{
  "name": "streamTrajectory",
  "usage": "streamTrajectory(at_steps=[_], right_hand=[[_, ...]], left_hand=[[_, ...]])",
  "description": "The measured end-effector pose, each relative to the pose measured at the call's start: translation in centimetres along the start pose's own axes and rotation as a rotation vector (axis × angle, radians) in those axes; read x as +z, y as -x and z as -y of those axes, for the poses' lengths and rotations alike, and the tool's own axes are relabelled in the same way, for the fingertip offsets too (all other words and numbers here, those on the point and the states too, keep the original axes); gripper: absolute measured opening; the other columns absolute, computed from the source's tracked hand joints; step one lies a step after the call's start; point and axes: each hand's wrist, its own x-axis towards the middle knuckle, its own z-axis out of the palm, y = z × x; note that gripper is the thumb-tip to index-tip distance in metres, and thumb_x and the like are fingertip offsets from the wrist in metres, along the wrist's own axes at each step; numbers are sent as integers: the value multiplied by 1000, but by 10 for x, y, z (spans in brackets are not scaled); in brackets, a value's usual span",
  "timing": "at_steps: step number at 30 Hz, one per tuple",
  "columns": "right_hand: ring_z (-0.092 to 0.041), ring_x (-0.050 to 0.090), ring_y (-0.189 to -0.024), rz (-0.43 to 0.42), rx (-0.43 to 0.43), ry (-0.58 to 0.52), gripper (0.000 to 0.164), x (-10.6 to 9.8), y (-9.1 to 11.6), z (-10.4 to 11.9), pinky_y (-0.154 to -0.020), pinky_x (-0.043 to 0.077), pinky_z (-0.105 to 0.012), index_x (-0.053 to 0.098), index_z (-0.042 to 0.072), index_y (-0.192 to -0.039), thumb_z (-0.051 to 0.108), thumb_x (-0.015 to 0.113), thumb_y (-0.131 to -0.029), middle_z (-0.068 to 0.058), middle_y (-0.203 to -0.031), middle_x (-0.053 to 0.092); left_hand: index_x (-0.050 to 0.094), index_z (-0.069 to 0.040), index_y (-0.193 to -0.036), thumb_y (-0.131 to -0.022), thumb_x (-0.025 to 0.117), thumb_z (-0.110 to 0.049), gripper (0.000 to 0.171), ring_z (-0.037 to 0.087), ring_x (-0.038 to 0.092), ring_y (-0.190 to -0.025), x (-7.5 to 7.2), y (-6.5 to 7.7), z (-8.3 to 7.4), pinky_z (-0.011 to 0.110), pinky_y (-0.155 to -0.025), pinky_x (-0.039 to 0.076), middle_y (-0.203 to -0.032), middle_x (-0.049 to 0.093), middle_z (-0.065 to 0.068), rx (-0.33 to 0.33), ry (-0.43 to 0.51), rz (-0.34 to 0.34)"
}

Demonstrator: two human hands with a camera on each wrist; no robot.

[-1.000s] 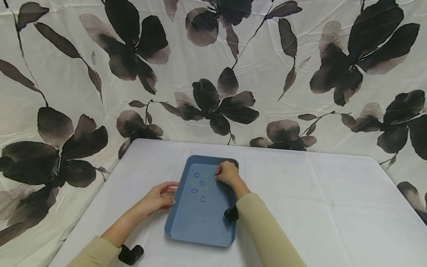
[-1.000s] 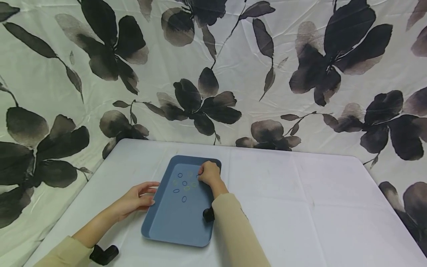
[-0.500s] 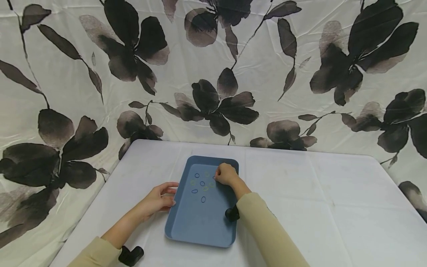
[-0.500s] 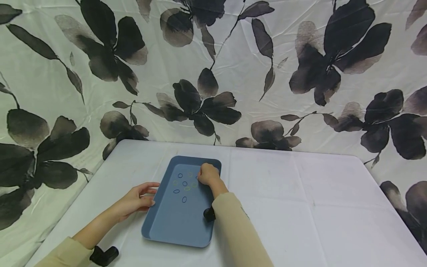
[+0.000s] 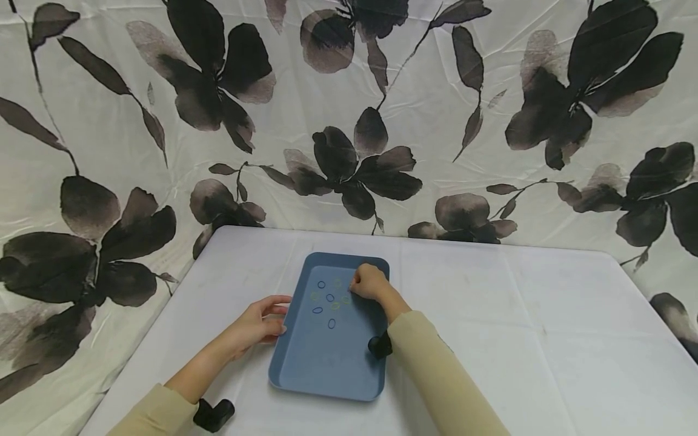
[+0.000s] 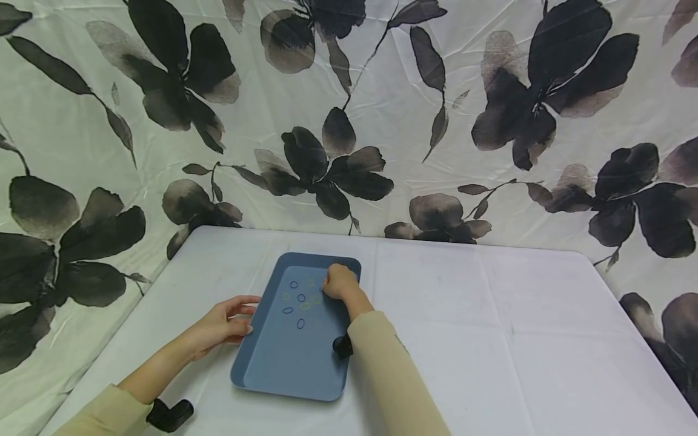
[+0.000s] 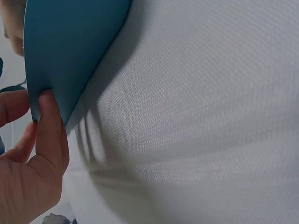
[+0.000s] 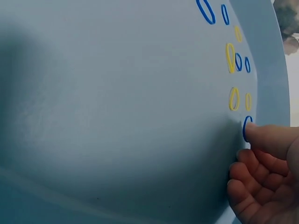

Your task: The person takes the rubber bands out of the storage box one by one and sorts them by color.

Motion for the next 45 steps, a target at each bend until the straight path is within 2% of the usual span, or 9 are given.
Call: streamTrajectory(at_steps=[7,17,21,26,30,36,45], right_hand=[[-10,43,-53,-9,-10,-54,22,-6,2,2,-49,33,-20,60,5,-62,7,65,-84,3,-56,48],[-10,53,-50,-22,16,-255,15,-10,2,-4,-49,42,-21,63,1,-67,2,69,-80,-2,-57,58],[-11,55,-52,-28,1,-298,13,-11,1,-5,-50,46,-22,64,0,-69,1,70,-80,-2,-58,59],[-9,53,-50,-31,-10,-346,13,-13,0,-5,-49,45,-21,64,-1,-69,1,70,-80,-1,-56,58],[-9,52,-50,-40,14,-396,12,-14,1,-5,-49,44,-21,64,-1,-70,2,70,-80,-2,-56,57],[-10,54,-52,-46,22,-412,9,-16,2,-6,-52,48,-25,66,-2,-75,3,71,-80,-2,-58,59],[-12,57,-55,-61,24,-427,7,-26,6,-7,-54,49,-25,69,-3,-79,3,71,-80,-5,-62,62]], left_hand=[[35,3,-138,-81,57,6,61,23,58,-97,0,0,-1,35,-72,51,-125,44,27,-5,2,-5],[36,4,-137,-80,58,7,61,21,58,-93,1,0,-3,34,-70,52,-124,45,27,0,4,-4],[36,4,-137,-81,58,7,61,21,57,-92,1,0,-3,34,-70,52,-124,44,27,-1,6,-3],[35,3,-138,-81,58,6,61,21,57,-93,0,0,-3,34,-70,52,-125,44,26,-10,5,-5],[35,2,-138,-81,58,6,61,21,57,-93,0,0,-2,34,-70,52,-126,44,26,-11,4,-7],[35,3,-138,-81,58,6,62,21,57,-92,0,0,-2,34,-70,52,-125,45,27,-6,8,-6],[35,4,-138,-80,59,6,63,20,58,-91,-1,-1,-1,34,-70,53,-122,46,27,5,15,3]])
